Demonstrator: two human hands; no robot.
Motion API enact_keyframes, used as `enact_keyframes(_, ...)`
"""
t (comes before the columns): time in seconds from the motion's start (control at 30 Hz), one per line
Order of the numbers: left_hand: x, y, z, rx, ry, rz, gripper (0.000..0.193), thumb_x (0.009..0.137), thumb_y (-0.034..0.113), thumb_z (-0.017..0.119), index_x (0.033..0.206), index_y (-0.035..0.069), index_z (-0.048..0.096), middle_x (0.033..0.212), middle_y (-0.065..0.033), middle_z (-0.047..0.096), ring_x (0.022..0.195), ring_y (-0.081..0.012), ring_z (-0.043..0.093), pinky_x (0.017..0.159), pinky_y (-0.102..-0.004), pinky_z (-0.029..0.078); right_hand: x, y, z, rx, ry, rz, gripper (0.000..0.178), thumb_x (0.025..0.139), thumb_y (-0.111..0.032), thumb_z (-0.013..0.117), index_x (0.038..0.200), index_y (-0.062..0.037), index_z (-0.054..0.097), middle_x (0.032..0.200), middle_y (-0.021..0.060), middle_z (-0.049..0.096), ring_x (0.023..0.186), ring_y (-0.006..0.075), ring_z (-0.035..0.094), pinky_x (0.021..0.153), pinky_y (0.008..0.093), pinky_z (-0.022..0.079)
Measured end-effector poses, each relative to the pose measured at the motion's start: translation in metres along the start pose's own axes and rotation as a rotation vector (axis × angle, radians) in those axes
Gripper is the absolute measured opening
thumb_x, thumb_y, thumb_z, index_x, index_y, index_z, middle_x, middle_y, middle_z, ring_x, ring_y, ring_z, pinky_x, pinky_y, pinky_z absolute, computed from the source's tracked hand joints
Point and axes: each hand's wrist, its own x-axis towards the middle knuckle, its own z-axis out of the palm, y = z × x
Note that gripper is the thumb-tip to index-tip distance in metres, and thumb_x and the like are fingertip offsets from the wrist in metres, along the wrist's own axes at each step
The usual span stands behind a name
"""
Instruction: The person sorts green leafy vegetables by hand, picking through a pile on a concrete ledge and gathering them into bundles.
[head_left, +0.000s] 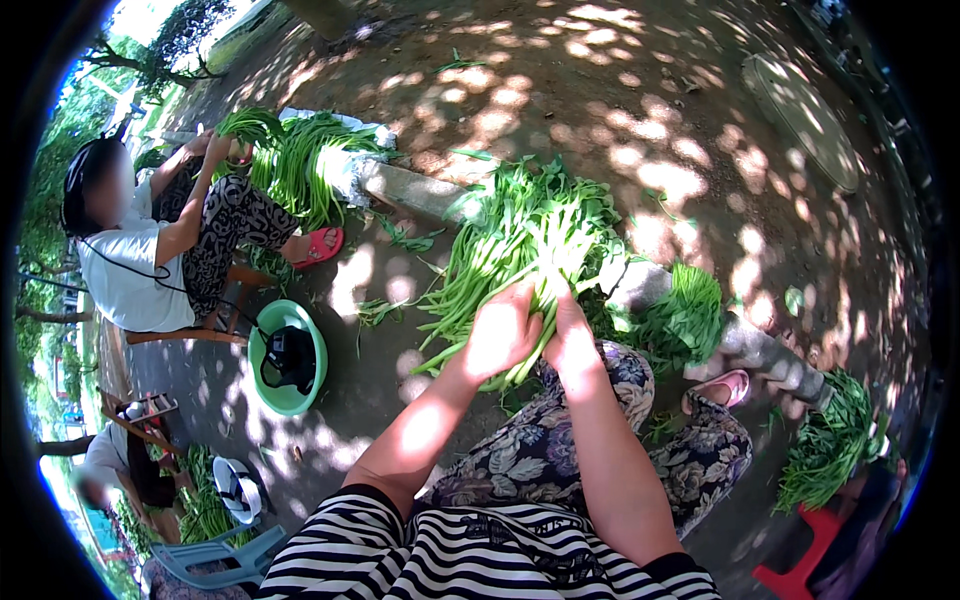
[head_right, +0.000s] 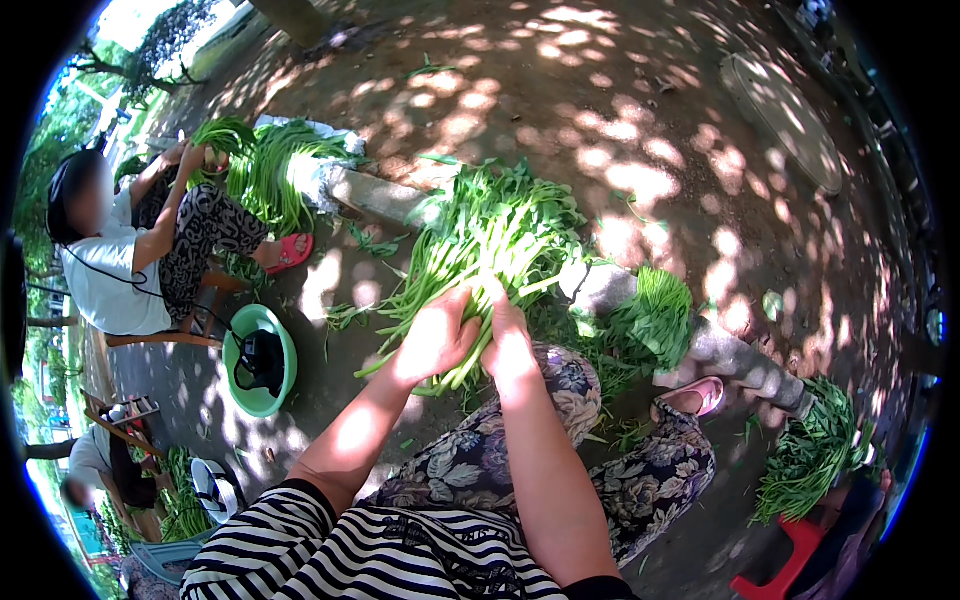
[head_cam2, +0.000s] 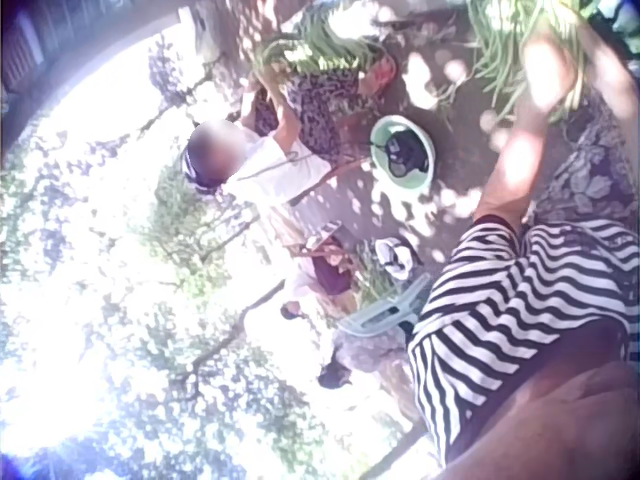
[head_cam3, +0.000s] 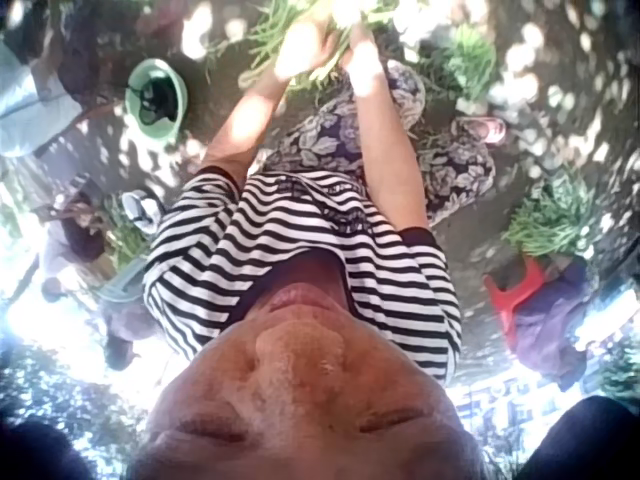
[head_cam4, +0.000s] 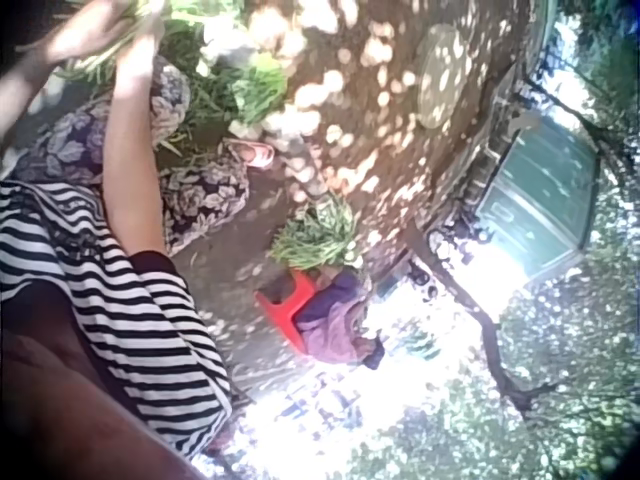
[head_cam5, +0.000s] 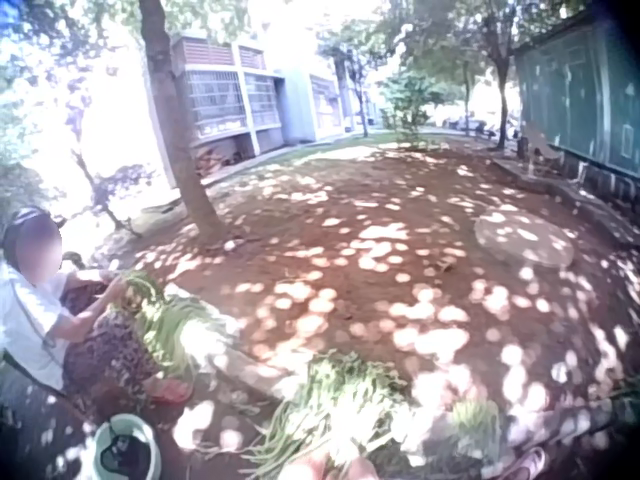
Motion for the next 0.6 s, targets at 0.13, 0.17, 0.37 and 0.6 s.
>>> enact_keyframes(0.13, -0.001, 0.012, 0.004, 0.005, 0.048, -0.049, 0.039, 0.070, 0.002, 0.049, 0.108, -0.005, 0.046, 0.101, -0.0258, 0.052, 0.094, -0.0400, 0.051, 0.082, -0.0415, 0.042, -0.007, -0.008, 0.008, -0.067, 0.060, 0.085, 0.040, 0.076, -0.025, 0.066, 0.104, 0.0020, 0.053, 0.094, 0.0088, 0.057, 0.085, 0.0167, 0.054, 0.073, 0.0298, 0.045)
enact_keyframes(0.17, 0.000, 0.015, 0.003, 0.015, 0.081, -0.026, 0.039, 0.070, 0.002, 0.049, 0.108, -0.005, 0.046, 0.103, -0.0257, 0.052, 0.096, -0.0399, 0.050, 0.084, -0.0414, 0.042, -0.008, -0.011, 0.009, -0.071, 0.071, 0.131, 0.040, 0.075, -0.023, 0.067, 0.103, 0.0022, 0.053, 0.093, 0.0090, 0.057, 0.084, 0.0170, 0.054, 0.072, 0.0299, 0.046)
enact_keyframes(0.37, -0.017, 0.023, 0.006, 0.000, 0.200, -0.042, 0.044, 0.071, 0.001, 0.052, 0.113, -0.006, 0.042, 0.110, -0.0248, 0.048, 0.102, -0.0393, 0.047, 0.088, -0.0413, 0.039, -0.008, -0.006, 0.013, -0.123, 0.095, 0.046, 0.036, 0.071, -0.020, 0.066, 0.096, 0.0038, 0.055, 0.085, 0.0092, 0.058, 0.074, 0.0183, 0.057, 0.065, 0.0298, 0.048)
enact_keyframes(0.6, -0.026, 0.048, -0.039, 0.063, 0.234, 0.090, 0.030, 0.069, -0.001, 0.062, 0.098, -0.003, 0.055, 0.094, -0.0177, 0.057, 0.086, -0.0317, 0.057, 0.077, -0.0357, 0.046, -0.008, -0.011, 0.012, -0.126, 0.058, 0.066, 0.030, 0.071, -0.016, 0.064, 0.093, 0.0030, 0.056, 0.076, 0.0094, 0.059, 0.063, 0.0182, 0.058, 0.058, 0.0293, 0.049)
